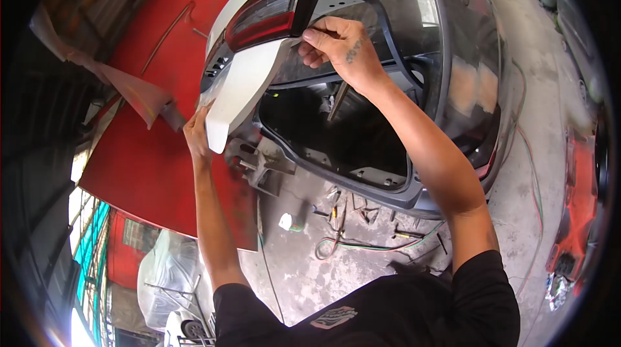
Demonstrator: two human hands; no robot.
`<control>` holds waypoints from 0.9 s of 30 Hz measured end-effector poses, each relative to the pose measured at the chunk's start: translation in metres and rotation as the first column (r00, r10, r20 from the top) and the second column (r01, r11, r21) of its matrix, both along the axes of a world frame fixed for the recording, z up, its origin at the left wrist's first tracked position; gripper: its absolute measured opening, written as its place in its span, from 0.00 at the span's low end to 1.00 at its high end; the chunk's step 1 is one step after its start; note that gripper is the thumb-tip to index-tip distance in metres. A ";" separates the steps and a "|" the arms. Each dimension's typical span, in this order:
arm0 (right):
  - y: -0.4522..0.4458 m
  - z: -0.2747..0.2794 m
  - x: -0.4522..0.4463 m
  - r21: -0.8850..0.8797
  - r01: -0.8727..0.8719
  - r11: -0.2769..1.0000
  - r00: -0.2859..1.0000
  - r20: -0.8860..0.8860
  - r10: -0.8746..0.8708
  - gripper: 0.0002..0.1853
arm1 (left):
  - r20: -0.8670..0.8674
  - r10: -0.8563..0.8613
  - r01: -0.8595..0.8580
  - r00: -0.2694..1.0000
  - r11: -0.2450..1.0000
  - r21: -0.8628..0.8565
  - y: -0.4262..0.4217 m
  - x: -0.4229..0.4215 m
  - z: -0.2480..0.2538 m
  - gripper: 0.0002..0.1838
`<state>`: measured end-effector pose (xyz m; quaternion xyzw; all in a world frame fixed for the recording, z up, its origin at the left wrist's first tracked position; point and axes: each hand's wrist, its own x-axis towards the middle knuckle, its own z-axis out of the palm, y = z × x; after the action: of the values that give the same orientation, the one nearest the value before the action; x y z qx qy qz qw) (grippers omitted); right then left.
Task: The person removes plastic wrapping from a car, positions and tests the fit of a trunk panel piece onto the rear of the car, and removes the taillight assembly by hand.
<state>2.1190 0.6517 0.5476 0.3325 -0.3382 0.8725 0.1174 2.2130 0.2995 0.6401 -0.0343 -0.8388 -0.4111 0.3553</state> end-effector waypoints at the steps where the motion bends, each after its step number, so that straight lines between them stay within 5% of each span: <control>1: 0.000 0.000 0.001 0.000 0.008 1.000 1.000 -0.008 -0.008 0.10 | 0.000 0.010 -0.010 1.000 1.000 -0.007 -0.003 0.001 0.000 0.18; 11: -0.004 0.002 0.004 0.004 0.042 0.999 0.999 -0.009 -0.042 0.07 | 0.012 -0.020 0.020 1.000 1.000 -0.013 0.004 0.005 0.000 0.18; 18: -0.013 -0.012 0.026 -0.003 0.381 0.925 0.924 -0.022 -0.381 0.10 | -0.008 -0.007 0.007 1.000 0.999 -0.036 0.000 0.002 -0.001 0.18; 22: -0.031 -0.025 0.038 -0.043 0.731 0.681 0.647 -0.271 -0.713 0.19 | 0.004 0.003 -0.003 1.000 1.000 -0.022 -0.004 0.004 -0.002 0.18; 23: -0.038 -0.025 0.036 -0.090 0.845 0.528 0.471 -0.346 -0.812 0.24 | 0.010 0.001 -0.001 1.000 1.000 -0.027 -0.005 0.004 -0.001 0.18; 25: -0.047 -0.026 0.042 0.001 0.827 0.563 0.525 -0.363 -0.770 0.30 | -0.016 -0.004 0.003 1.000 0.999 -0.048 -0.004 0.004 -0.002 0.18; 27: -0.047 -0.025 0.042 -0.002 0.877 0.480 0.437 -0.409 -0.801 0.33 | -0.029 -0.007 0.005 1.000 0.999 -0.050 -0.002 0.003 -0.003 0.18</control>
<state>2.1611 0.6044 0.5222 0.2806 -0.5214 0.5796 0.5599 2.2164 0.2978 0.6374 -0.0517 -0.8434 -0.3906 0.3653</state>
